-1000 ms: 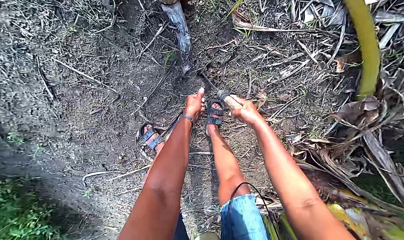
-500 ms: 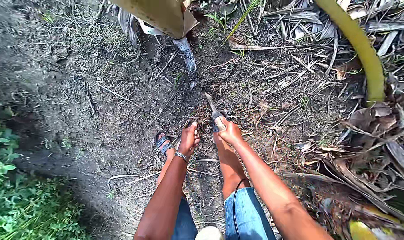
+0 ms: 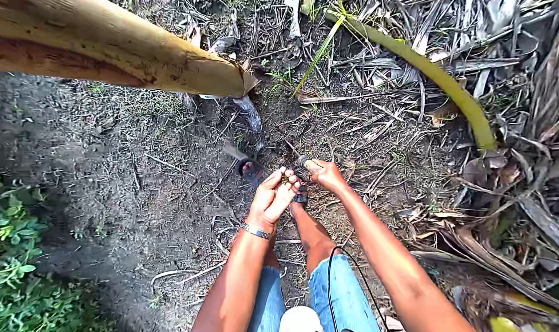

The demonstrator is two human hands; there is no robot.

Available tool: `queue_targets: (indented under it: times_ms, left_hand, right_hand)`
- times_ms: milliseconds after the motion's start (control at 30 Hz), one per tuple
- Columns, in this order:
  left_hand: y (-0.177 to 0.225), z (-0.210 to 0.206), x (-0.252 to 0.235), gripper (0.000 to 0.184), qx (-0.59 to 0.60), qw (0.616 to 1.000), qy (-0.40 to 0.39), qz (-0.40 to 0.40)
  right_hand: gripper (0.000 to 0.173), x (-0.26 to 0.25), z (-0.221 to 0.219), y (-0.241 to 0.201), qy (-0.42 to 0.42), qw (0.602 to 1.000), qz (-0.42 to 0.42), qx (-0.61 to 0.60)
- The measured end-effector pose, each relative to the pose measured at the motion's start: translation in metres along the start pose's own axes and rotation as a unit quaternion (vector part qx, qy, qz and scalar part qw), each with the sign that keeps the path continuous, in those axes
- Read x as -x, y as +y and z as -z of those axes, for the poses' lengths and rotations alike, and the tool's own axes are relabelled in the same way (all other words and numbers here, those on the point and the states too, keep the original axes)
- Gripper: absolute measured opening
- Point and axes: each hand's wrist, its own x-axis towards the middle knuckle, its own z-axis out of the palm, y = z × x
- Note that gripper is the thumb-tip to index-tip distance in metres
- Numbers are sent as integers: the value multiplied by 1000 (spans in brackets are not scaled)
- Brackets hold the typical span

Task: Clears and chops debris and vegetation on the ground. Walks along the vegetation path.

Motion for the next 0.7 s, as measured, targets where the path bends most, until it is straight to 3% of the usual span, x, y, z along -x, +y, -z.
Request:
queue_targets:
  times_ms: [100, 200, 300, 400, 500, 567, 633, 700]
  left_hand:
    - [3, 3, -13, 22, -47, 997, -58, -2]
    - [12, 5, -28, 17, -75, 995, -66, 8]
    - [26, 11, -35, 20, -77, 994, -67, 32]
    - [47, 13, -41, 26, -89, 994, -47, 40]
    - [67, 15, -43, 27, -135, 990, -1, 37]
    - [86, 12, -48, 25, -186, 982, 14, 19]
    - [104, 10, -47, 26, -231, 973, 2, 6]
    - [120, 1, -54, 26, -280, 960, -25, -10]
  right_hand:
    - [72, 42, 44, -16, 60, 995, 66, 48]
    - [71, 86, 82, -44, 132, 974, 152, 100]
    - [69, 94, 97, -76, 174, 951, 219, 134]
    - [70, 35, 92, -124, 161, 955, 173, 179]
    - [54, -90, 73, -164, 105, 975, 89, 174]
    - [48, -145, 51, -189, 104, 983, 45, 143]
    - [47, -146, 25, -210, 116, 983, 21, 142]
    - [66, -135, -2, -207, 129, 982, -4, 137]
